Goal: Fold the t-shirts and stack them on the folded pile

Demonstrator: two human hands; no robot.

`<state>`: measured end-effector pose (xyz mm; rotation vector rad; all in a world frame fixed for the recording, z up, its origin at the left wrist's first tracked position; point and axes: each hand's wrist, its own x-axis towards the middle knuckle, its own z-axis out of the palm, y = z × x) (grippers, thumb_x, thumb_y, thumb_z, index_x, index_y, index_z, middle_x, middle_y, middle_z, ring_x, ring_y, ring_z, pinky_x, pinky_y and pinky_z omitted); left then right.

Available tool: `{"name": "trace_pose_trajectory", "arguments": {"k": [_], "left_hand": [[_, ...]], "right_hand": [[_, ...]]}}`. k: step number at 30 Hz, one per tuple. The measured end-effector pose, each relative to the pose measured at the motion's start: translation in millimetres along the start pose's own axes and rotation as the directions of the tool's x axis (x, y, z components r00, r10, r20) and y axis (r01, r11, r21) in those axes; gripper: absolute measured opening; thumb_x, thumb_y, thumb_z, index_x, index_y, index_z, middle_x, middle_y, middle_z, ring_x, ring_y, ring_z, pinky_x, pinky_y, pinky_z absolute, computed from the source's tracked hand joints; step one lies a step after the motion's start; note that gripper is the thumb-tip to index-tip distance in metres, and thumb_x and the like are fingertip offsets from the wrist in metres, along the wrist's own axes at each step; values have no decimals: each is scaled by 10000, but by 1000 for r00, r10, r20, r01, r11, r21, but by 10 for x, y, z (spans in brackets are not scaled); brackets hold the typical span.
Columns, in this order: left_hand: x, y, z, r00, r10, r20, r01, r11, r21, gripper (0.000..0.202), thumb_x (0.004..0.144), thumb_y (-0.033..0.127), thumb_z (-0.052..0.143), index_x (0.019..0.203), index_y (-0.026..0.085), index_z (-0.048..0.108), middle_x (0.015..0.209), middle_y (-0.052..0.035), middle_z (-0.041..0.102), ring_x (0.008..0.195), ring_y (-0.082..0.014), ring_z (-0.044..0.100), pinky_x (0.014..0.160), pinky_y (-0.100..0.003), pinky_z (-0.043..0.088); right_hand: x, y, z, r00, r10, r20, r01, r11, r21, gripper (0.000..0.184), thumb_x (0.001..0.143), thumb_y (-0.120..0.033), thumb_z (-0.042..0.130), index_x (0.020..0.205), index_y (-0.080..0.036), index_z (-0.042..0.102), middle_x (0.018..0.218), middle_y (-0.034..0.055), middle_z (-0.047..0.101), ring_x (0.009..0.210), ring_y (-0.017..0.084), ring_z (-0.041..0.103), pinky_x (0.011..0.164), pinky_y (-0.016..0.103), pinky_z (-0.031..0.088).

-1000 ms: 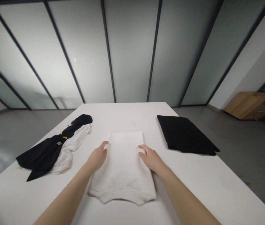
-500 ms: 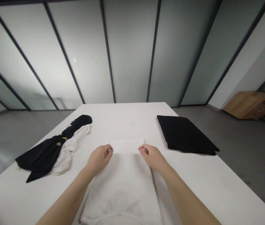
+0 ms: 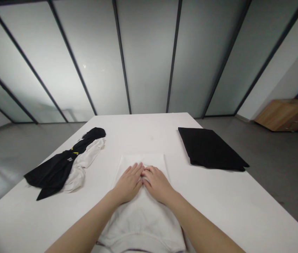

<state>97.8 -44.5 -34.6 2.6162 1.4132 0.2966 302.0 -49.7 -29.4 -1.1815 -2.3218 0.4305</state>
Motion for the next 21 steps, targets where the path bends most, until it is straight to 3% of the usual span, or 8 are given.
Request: {"name": "trace_pose_trajectory", "arguments": {"k": [4, 8, 15, 21], "left_hand": [[35, -34, 13, 998, -65, 1, 65, 997, 43, 633, 1080, 369, 399, 1677, 161, 370, 1731, -116, 367, 1619, -325, 306, 1306, -541, 292], [87, -86, 11, 992, -122, -33, 124, 990, 71, 634, 1085, 425, 403, 1672, 185, 391, 1725, -124, 382, 1615, -344, 312, 1295, -564, 303], [161, -204, -86, 972, -231, -41, 234, 968, 95, 643, 1083, 480, 414, 1651, 179, 435, 1711, -144, 405, 1609, -381, 313, 1298, -559, 291], [188, -281, -111, 953, -300, -44, 303, 948, 95, 641, 1089, 484, 391, 1653, 181, 427, 1724, -150, 371, 1620, -354, 298, 1297, -566, 286]], "right_hand": [[13, 14, 49, 990, 129, 61, -119, 982, -146, 540, 1067, -386, 512, 1577, -207, 525, 1637, 163, 498, 1533, 337, 419, 1264, 551, 318], [52, 10, 60, 957, 261, 125, -225, 943, -247, 624, 1089, -504, 446, 1664, -263, 437, 1752, 127, 332, 1627, 392, 251, 1296, 588, 210], [138, 34, -34, 920, 377, 108, -326, 889, -322, 639, 1079, -518, 467, 1667, -270, 438, 1768, 121, 285, 1639, 390, 210, 1302, 540, 194], [193, 248, -115, 869, 491, 62, -441, 825, -353, 641, 1093, -469, 427, 1684, -222, 394, 1776, 132, 264, 1636, 387, 223, 1292, 544, 214]]}}
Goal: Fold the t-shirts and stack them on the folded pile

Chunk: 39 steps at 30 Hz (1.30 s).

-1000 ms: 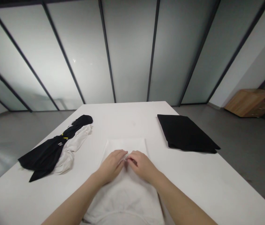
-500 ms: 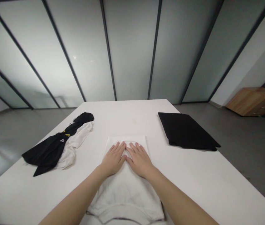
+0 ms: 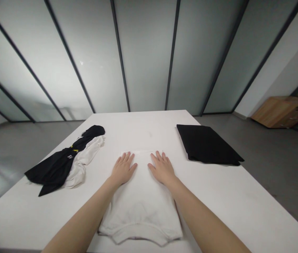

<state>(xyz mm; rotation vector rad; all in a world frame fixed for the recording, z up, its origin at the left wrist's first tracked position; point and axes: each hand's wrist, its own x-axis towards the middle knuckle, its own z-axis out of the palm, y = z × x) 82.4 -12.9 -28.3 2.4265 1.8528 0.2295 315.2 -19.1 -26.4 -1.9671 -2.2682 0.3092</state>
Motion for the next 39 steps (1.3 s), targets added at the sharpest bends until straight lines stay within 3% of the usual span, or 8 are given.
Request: {"name": "trace_pose_trajectory", "arguments": {"k": [11, 16, 21, 27, 33, 36, 39], "left_hand": [[90, -193, -4, 984, -178, -11, 177, 984, -29, 673, 1069, 474, 428, 1647, 128, 415, 1732, -162, 354, 1612, -370, 308, 1300, -529, 286], [121, -324, 61, 967, -243, -76, 237, 968, -83, 635, 1047, 413, 468, 1604, 109, 447, 1668, -194, 461, 1588, -360, 364, 1291, -521, 299], [80, -338, -2, 966, -184, -181, 163, 979, -126, 544, 1013, 355, 518, 1511, 137, 513, 1463, -188, 643, 1372, -325, 588, 1186, -462, 421], [77, -333, -38, 948, -206, -241, 143, 956, -256, 408, 993, 298, 561, 1386, 191, 557, 1298, -164, 685, 1251, -308, 635, 1116, -468, 461], [160, -452, 5, 917, -367, -158, 192, 751, -632, 423, 984, 286, 582, 1383, 163, 517, 1319, -188, 669, 1068, -242, 721, 935, -399, 569], [173, -520, -29, 900, -430, -65, 259, 650, -715, 462, 985, 305, 605, 1408, 152, 498, 1311, -187, 691, 975, -214, 738, 881, -367, 576], [158, -546, -91, 888, -459, -14, 304, 610, -732, 440, 978, 329, 639, 1373, 162, 544, 1237, -159, 737, 979, -218, 734, 869, -347, 565]], "right_hand": [[106, 130, 120, 989, 126, -79, -127, 992, -6, 655, 1087, -439, 384, 1666, -134, 390, 1762, 169, 290, 1610, 424, 268, 1281, 559, 223], [115, 162, 129, 972, 185, -148, -180, 983, 46, 666, 1054, -430, 434, 1629, -95, 426, 1719, 200, 375, 1576, 444, 319, 1263, 573, 245], [132, 248, 161, 963, 128, -235, -98, 986, 136, 613, 1008, -397, 491, 1571, -158, 519, 1617, 145, 539, 1503, 413, 426, 1244, 560, 286], [179, 370, 169, 946, 76, -314, 19, 957, 289, 486, 974, -353, 536, 1406, -167, 657, 1414, 166, 684, 1347, 325, 582, 1190, 484, 384], [197, 394, 182, 926, 118, -357, 126, 797, 590, 426, 932, -409, 564, 1268, -192, 707, 1329, 136, 727, 1233, 288, 664, 1102, 453, 495], [201, 388, 178, 926, 203, -319, 101, 679, 727, 476, 915, -430, 598, 1322, -194, 665, 1372, 140, 708, 1230, 282, 676, 1102, 461, 507], [182, 386, 120, 934, 281, -221, 32, 549, 835, 543, 908, -446, 630, 1397, -210, 611, 1437, 150, 672, 1263, 289, 674, 1067, 448, 537]]}}
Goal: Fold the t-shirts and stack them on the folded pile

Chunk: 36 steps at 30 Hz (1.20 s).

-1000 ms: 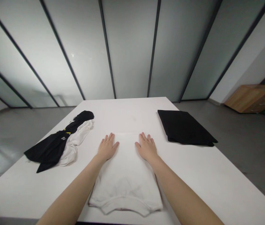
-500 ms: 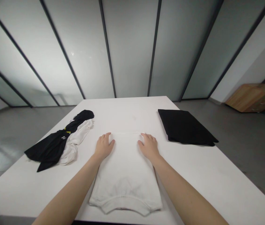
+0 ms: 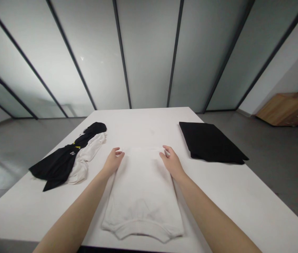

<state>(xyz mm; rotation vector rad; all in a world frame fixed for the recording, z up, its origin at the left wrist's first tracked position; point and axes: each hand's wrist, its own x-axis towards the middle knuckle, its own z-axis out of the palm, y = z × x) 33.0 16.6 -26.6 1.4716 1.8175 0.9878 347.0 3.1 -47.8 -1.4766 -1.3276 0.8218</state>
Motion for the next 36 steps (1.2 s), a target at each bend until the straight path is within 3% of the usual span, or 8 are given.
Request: {"name": "trace_pose_trajectory", "arguments": {"k": [7, 11, 16, 23, 25, 28, 31, 36], "left_hand": [[-122, 121, -47, 985, -77, 156, 87, 995, -56, 356, 979, 341, 614, 1298, 199, 542, 877, -19, 700, 657, -145, 612, 616, -254, 447], [-160, 159, -91, 979, -11, 204, 16, 1000, -24, 433, 952, 271, 572, 1370, 231, 466, 662, 104, 460, 549, -126, 474, 572, -234, 362], [-169, 200, -236, 944, 82, 319, -104, 993, 52, 583, 862, 203, 537, 1441, 233, 482, 628, 114, 381, 560, -138, 462, 590, -241, 356], [-165, 233, -481, 779, 81, 621, -166, 983, 79, 311, 774, 303, 662, 1056, 243, 778, 655, 34, 604, 544, -167, 530, 558, -269, 410], [-190, 283, -460, 835, 119, 537, -246, 954, 172, 196, 821, 319, 660, 949, 242, 787, 767, -19, 712, 681, -203, 644, 662, -283, 474], [-299, 403, -299, 945, 155, 288, -271, 866, 421, 240, 959, 316, 549, 937, 227, 771, 831, -76, 759, 830, -251, 707, 784, -330, 505], [-480, 498, -45, 924, 300, 238, -377, 819, 432, 315, 1027, 305, 460, 1070, 222, 761, 905, -93, 783, 901, -259, 728, 868, -366, 531], [-679, 404, 316, 717, 541, 440, -685, 663, 303, 440, 1015, 256, 452, 1402, 172, 644, 1435, -134, 690, 1353, -253, 617, 1176, -409, 445]], "right_hand": [[-116, -247, -232, 941, 144, 305, -160, 987, 29, 525, 946, -442, 606, 1432, -244, 617, 1159, 103, 773, 1015, 257, 746, 831, 352, 588], [-135, -252, -266, 939, 65, 336, -40, 996, -79, 478, 907, -392, 635, 1343, -214, 715, 915, 37, 731, 855, 220, 691, 773, 324, 549], [-122, -259, -281, 913, 93, 398, -29, 986, -163, 436, 826, -278, 609, 1219, -186, 775, 848, 25, 700, 716, 184, 621, 660, 282, 491], [-147, -419, -512, 667, 358, 653, -147, 923, -355, 379, 845, -364, 639, 1165, -247, 805, 567, -48, 521, 449, 122, 372, 501, 256, 309], [-125, -425, -533, 713, 305, 631, -60, 924, -378, 321, 890, -424, 623, 1049, -233, 826, 618, -7, 606, 495, 143, 444, 534, 274, 343], [-125, -455, -456, 885, 98, 456, 143, 873, -466, 362, 954, -441, 562, 768, -210, 769, 696, 50, 688, 640, 199, 574, 635, 314, 414], [-226, -533, -250, 962, -130, 242, 243, 814, -528, 396, 1019, -430, 494, 793, -220, 742, 726, 51, 702, 699, 218, 616, 703, 339, 457], [-457, -548, 176, 746, -438, 502, 616, 741, -269, 371, 1047, -261, 439, 1249, -207, 744, 1228, 111, 753, 1165, 242, 669, 1060, 393, 500]]}}
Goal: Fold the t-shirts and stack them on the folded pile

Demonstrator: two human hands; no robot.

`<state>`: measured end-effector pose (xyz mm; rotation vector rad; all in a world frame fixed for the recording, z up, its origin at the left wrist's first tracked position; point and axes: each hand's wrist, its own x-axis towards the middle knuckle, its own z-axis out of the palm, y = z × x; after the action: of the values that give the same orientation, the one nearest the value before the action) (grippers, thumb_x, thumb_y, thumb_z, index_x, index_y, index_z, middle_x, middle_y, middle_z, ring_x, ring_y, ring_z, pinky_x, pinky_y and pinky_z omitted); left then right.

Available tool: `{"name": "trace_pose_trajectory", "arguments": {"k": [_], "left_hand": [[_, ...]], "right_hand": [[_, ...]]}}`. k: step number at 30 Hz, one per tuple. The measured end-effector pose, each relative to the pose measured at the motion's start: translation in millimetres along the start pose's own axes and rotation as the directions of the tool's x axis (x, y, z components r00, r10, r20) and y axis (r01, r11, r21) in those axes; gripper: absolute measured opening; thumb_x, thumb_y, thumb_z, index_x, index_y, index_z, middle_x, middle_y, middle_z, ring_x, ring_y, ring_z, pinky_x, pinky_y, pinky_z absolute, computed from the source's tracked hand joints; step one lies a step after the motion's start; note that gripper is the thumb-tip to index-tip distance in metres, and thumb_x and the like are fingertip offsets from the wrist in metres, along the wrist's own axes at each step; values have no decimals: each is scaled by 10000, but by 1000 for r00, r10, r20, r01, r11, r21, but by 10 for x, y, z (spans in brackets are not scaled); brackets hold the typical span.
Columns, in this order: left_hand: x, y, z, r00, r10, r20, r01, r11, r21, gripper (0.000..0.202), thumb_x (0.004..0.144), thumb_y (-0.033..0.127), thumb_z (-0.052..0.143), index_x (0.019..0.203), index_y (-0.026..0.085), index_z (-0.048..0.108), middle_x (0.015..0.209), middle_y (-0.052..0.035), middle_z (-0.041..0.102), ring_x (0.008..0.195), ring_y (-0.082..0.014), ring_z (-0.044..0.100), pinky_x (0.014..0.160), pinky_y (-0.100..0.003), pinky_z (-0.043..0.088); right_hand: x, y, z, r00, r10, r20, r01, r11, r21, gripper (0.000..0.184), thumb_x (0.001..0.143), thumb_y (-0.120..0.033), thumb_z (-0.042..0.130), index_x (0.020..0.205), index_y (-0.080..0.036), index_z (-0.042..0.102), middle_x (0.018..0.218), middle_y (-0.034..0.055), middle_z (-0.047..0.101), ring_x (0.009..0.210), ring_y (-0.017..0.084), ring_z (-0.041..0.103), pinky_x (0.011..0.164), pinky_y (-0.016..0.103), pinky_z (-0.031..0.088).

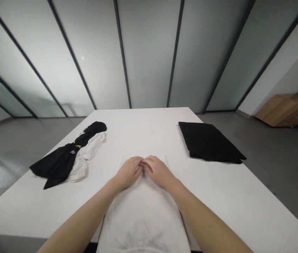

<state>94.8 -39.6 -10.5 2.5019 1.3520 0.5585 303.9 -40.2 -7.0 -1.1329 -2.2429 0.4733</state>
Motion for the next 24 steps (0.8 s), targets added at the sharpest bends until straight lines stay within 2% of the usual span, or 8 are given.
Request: {"name": "trace_pose_trajectory", "arguments": {"k": [3, 5, 8, 11, 14, 19, 24], "left_hand": [[-15, -68, 152, 996, -27, 82, 17, 993, 119, 566, 1042, 300, 424, 1578, 127, 486, 1653, -166, 493, 1549, -279, 439, 1278, -473, 337], [-7, -123, 207, 992, -68, 107, 48, 983, 180, 604, 1072, 347, 380, 1628, 113, 419, 1700, -175, 417, 1598, -290, 360, 1299, -494, 298], [16, -170, 242, 990, -98, 103, 72, 970, 231, 623, 1095, 387, 329, 1651, 113, 391, 1711, -174, 394, 1617, -301, 317, 1307, -507, 279], [37, -179, 246, 989, -120, 90, 94, 962, 257, 628, 1101, 415, 326, 1654, 126, 398, 1713, -168, 392, 1618, -319, 311, 1304, -521, 280], [49, -179, 238, 986, -143, 85, 114, 954, 278, 641, 1104, 458, 332, 1654, 137, 403, 1712, -174, 392, 1612, -338, 320, 1296, -534, 290], [63, -190, 219, 980, -185, 78, 150, 932, 328, 677, 1105, 519, 319, 1661, 141, 388, 1719, -181, 378, 1609, -365, 316, 1284, -540, 292], [73, -214, 189, 970, -232, 78, 195, 926, 324, 695, 1102, 532, 326, 1670, 134, 377, 1722, -190, 366, 1612, -368, 310, 1287, -535, 286]], "right_hand": [[11, 16, 181, 992, -42, 122, 49, 997, -55, 453, 1044, -242, 444, 1439, -183, 658, 1467, 141, 656, 1371, 253, 585, 1203, 439, 427], [14, 53, 239, 987, 14, 159, 9, 990, -143, 502, 1067, -286, 434, 1533, -182, 589, 1592, 134, 566, 1487, 270, 497, 1267, 467, 355], [11, 69, 251, 972, 150, 182, -98, 959, -267, 557, 1104, -377, 387, 1632, -227, 487, 1703, 93, 438, 1589, 316, 363, 1309, 526, 259], [15, 50, 221, 948, 262, 182, -188, 920, -343, 589, 1115, -432, 365, 1680, -270, 408, 1746, 83, 351, 1621, 344, 291, 1312, 559, 213], [34, 52, 192, 926, 336, 171, -248, 884, -396, 599, 1114, -475, 373, 1676, -272, 418, 1760, 104, 308, 1629, 365, 259, 1308, 565, 197], [64, 97, 175, 895, 420, 151, -316, 835, -450, 642, 1111, -503, 375, 1689, -224, 390, 1765, 132, 291, 1634, 387, 225, 1309, 538, 183], [74, 147, 158, 860, 491, 139, -381, 799, -465, 663, 1110, -461, 353, 1705, -169, 335, 1777, 145, 237, 1646, 377, 190, 1306, 572, 168]]}}
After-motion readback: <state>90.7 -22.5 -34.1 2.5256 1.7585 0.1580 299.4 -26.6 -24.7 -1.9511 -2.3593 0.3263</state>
